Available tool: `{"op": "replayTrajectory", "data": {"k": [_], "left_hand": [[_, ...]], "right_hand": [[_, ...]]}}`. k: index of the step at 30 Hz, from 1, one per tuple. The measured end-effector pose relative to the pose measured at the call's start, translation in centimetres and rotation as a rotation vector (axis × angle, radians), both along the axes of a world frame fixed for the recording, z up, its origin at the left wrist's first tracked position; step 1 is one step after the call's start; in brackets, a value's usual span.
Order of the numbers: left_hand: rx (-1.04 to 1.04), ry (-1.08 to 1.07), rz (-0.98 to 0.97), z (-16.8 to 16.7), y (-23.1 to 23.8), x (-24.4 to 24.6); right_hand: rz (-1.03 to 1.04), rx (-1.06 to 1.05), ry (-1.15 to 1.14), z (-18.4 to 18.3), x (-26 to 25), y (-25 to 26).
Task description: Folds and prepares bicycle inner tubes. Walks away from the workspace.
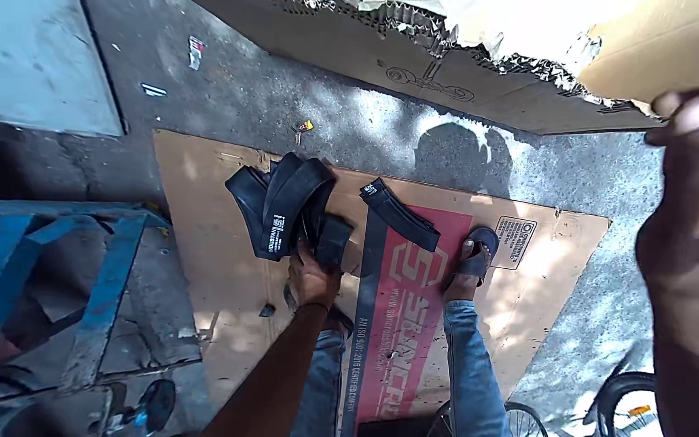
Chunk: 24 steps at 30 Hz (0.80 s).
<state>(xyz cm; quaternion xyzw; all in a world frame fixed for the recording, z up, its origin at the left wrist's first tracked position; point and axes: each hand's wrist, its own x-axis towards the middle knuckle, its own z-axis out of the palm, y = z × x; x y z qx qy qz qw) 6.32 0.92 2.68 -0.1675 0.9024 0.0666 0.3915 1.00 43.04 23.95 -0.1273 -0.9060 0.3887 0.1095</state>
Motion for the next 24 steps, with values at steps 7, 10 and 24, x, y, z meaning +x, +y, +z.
{"op": "replayTrajectory", "data": {"k": [7, 10, 24], "left_hand": [[0.517, -0.082, 0.327, 1.0, 5.7, 4.5], [0.619, -0.239, 0.614, -0.6, 9.1, 3.8], [0.777, -0.535, 1.101, 0.1, 13.0, 1.1]], "right_hand": [[0.087, 0.092, -0.762, -18.5, 12.1, -12.4], [0.353, 0.108, -0.887, -25.2, 11.9, -14.1], [0.042, -0.773, -0.843, -18.0, 12.7, -12.9]]}}
